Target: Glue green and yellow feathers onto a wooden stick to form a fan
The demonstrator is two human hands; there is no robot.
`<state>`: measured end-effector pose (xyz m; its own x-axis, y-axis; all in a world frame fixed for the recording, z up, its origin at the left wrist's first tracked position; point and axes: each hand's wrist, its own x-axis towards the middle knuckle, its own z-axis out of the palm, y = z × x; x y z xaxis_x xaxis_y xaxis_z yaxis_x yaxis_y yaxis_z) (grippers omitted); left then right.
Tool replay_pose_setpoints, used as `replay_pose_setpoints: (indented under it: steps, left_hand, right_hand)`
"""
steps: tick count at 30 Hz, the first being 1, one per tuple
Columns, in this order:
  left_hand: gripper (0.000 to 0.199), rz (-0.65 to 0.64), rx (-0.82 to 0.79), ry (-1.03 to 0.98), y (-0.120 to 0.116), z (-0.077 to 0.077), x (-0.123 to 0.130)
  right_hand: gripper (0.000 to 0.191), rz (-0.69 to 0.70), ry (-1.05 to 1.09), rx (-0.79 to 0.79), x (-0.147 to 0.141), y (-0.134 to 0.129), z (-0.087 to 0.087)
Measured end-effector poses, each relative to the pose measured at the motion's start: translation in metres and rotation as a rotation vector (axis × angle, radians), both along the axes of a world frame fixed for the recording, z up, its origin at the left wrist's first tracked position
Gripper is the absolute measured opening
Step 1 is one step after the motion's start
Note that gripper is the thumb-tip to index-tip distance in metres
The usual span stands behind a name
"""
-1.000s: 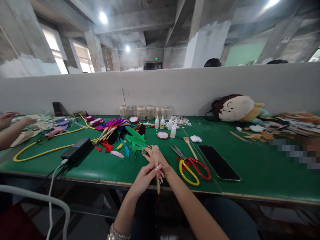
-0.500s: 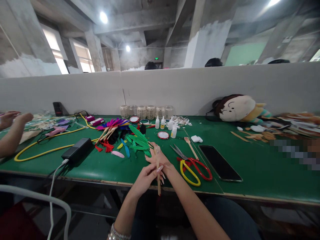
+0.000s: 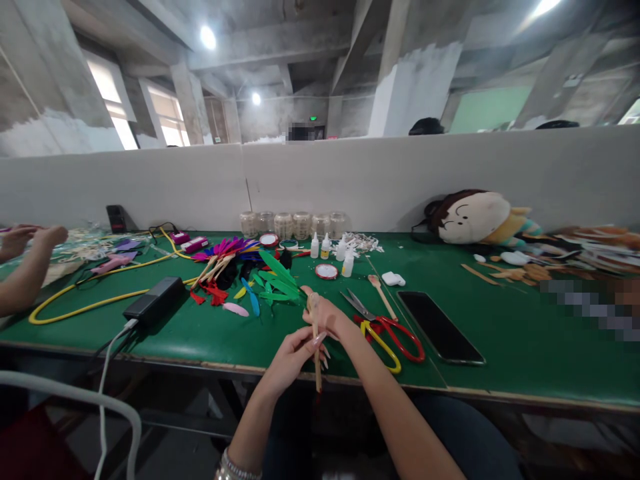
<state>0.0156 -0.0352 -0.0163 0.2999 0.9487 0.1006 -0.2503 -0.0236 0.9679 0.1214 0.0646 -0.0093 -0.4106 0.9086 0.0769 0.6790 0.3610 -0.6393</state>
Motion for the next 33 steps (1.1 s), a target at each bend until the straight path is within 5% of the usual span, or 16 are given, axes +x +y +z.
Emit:
replay_pose_setpoints:
  steps: [5, 10, 15, 20, 24, 26, 29, 33]
  left_hand:
    - [0.031, 0.070, -0.021, -0.072, 0.000, -0.002, 0.001]
    - [0.029, 0.128, -0.048, -0.170, -0.002, 0.002, 0.001]
    - [0.032, 0.168, -0.048, -0.166, 0.000, 0.000, 0.002]
    - [0.034, 0.152, -0.030, -0.142, 0.003, -0.006, 0.002]
    - [0.034, 0.132, -0.044, -0.115, 0.002, -0.006, 0.002]
    - [0.033, 0.131, -0.052, -0.105, 0.002, -0.005, 0.002]
    - [0.033, 0.112, -0.051, -0.104, 0.001, -0.004, 0.002]
    - [0.034, 0.096, -0.058, -0.136, 0.001, -0.003, 0.002]
  right_hand:
    - [0.048, -0.097, 0.021, 0.117, 0.016, -0.005, 0.020]
    - [0.042, -0.079, 0.422, -0.023, 0.024, -0.001, 0.030]
    - [0.037, -0.043, 0.509, -0.042, 0.027, 0.000, 0.034]
    - [0.041, -0.044, 0.316, 0.023, 0.027, -0.002, 0.033]
    - [0.032, -0.163, 0.090, 0.251, 0.023, 0.000, 0.022]
    - [0.043, -0.195, 0.023, 0.378, 0.016, 0.001, 0.016]
    - [0.050, -0.120, -0.107, 0.485, 0.002, 0.002, 0.007]
    - [0.034, 0.085, -0.222, 0.470, -0.017, -0.002, 0.000]
